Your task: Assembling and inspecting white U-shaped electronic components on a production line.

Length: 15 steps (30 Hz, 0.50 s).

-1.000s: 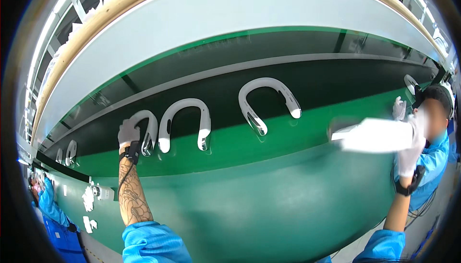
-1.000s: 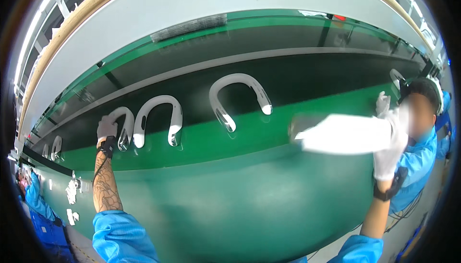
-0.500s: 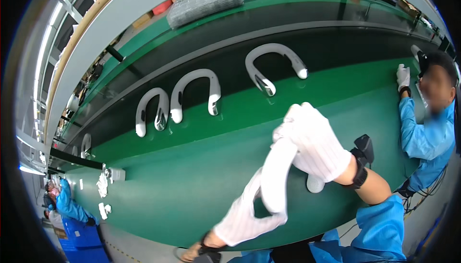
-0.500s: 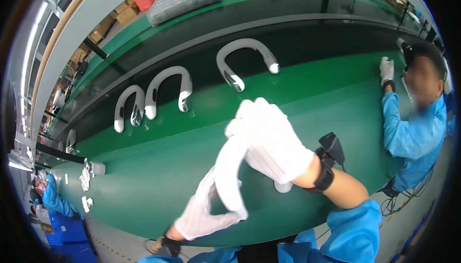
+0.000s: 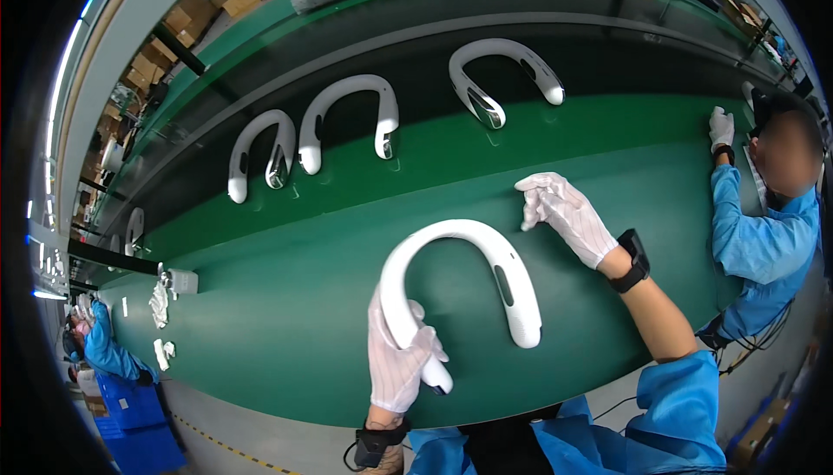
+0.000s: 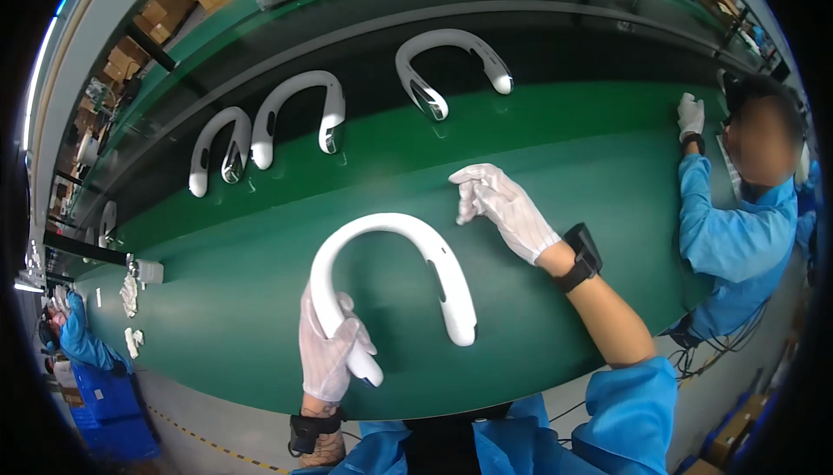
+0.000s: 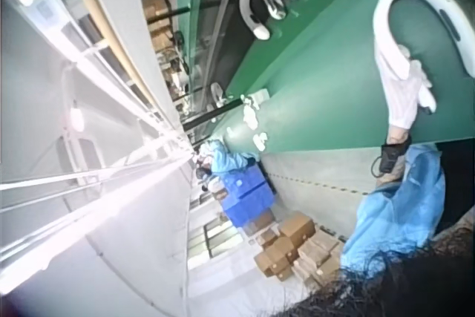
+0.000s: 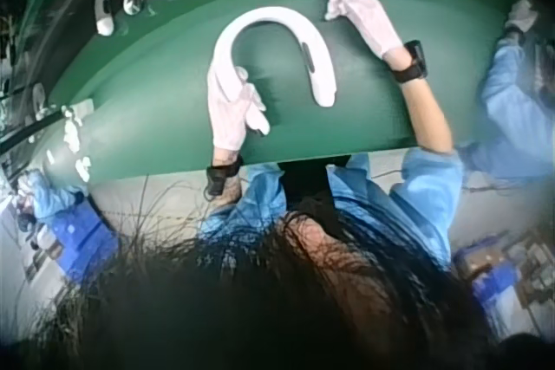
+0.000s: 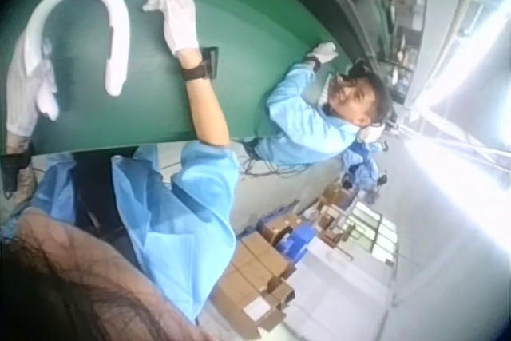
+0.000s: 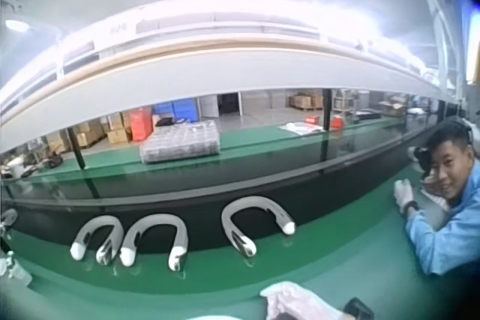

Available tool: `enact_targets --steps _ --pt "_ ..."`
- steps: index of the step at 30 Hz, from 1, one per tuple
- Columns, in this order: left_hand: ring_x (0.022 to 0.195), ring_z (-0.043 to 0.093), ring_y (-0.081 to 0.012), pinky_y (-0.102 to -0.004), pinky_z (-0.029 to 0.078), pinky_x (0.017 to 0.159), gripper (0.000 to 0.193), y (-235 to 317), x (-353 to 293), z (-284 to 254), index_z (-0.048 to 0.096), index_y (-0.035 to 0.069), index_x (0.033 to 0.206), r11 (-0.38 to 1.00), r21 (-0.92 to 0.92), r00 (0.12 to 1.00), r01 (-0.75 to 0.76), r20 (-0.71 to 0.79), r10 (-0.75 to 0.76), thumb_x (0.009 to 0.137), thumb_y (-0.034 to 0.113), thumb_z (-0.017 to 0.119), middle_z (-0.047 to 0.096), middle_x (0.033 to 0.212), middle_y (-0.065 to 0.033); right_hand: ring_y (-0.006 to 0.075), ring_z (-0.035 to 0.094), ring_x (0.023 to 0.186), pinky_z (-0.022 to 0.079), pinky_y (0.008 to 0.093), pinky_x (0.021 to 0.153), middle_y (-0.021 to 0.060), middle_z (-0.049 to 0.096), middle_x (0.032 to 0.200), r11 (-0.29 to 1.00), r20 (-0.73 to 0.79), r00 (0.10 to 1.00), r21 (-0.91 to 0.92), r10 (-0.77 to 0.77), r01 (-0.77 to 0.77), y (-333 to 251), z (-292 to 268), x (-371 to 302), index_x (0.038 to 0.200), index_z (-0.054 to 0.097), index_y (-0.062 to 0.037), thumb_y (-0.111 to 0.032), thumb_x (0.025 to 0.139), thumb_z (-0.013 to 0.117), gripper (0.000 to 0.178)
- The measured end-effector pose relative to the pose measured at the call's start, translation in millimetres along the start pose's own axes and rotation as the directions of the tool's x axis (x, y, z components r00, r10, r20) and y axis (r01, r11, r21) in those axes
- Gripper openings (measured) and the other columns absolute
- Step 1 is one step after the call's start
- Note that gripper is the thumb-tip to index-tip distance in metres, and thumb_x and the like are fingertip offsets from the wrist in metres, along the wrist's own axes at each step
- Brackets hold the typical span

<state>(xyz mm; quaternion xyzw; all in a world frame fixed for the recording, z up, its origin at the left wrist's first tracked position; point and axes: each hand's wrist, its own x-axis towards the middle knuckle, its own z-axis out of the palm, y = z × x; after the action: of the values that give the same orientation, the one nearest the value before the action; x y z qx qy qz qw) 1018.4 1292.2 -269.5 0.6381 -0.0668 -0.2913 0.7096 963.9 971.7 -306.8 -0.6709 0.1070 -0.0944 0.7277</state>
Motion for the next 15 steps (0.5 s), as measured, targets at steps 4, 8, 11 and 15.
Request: enact_targets --steps 4,8,11,15 --pt "0.072 0.065 -0.0179 -0.0307 0.063 0.056 0.079 -12 10 -9 0.029 0.005 0.159 0.999 0.032 0.999 0.003 -0.042 -0.001 0.087 -0.004 0.061 0.051 0.113 -0.0114 0.0287 0.063 0.130 0.049 0.0416 0.115 0.0165 0.062 0.138 0.977 -0.107 0.994 0.205 -0.037 0.058 10 29 -38 0.152 0.044 0.0039 -0.023 0.115 0.047 0.045" --pt "0.070 0.064 -0.0166 -0.0293 0.062 0.054 0.085 -21 21 -11 0.023 0.007 0.164 0.994 0.105 0.995 0.005 -0.096 0.006 0.087 -0.002 0.060 0.050 0.115 -0.0111 0.0352 0.062 0.127 0.050 0.0424 0.112 0.0190 0.061 0.142 0.848 -0.023 0.968 -0.489 -0.248 0.206 28 77 -94 0.155 0.047 -0.0014 -0.007 0.105 0.055 0.051" --pt "0.068 0.063 -0.0161 -0.0299 0.062 0.054 0.090 -25 23 -23 0.018 0.011 0.167 0.998 0.043 0.993 0.045 -0.112 -0.040 0.088 -0.002 0.059 0.051 0.115 -0.0107 0.0362 0.059 0.126 0.049 0.0499 0.113 0.0137 0.061 0.143 0.839 0.062 0.991 -0.540 0.116 -0.064 11 109 -101 0.149 0.059 -0.0126 -0.003 0.092 0.060 0.058" --pt "0.064 0.062 -0.0155 -0.0307 0.061 0.053 0.093 -25 26 -37 0.015 0.016 0.169 0.998 0.017 0.996 0.064 -0.058 -0.063 0.089 -0.004 0.057 0.052 0.112 -0.0092 0.0318 0.051 0.140 0.030 0.0656 0.124 0.0024 0.058 0.151 0.255 0.538 0.841 -0.806 -0.062 0.535 9 105 -81 0.142 0.066 -0.0249 -0.020 0.093 0.062 0.050"
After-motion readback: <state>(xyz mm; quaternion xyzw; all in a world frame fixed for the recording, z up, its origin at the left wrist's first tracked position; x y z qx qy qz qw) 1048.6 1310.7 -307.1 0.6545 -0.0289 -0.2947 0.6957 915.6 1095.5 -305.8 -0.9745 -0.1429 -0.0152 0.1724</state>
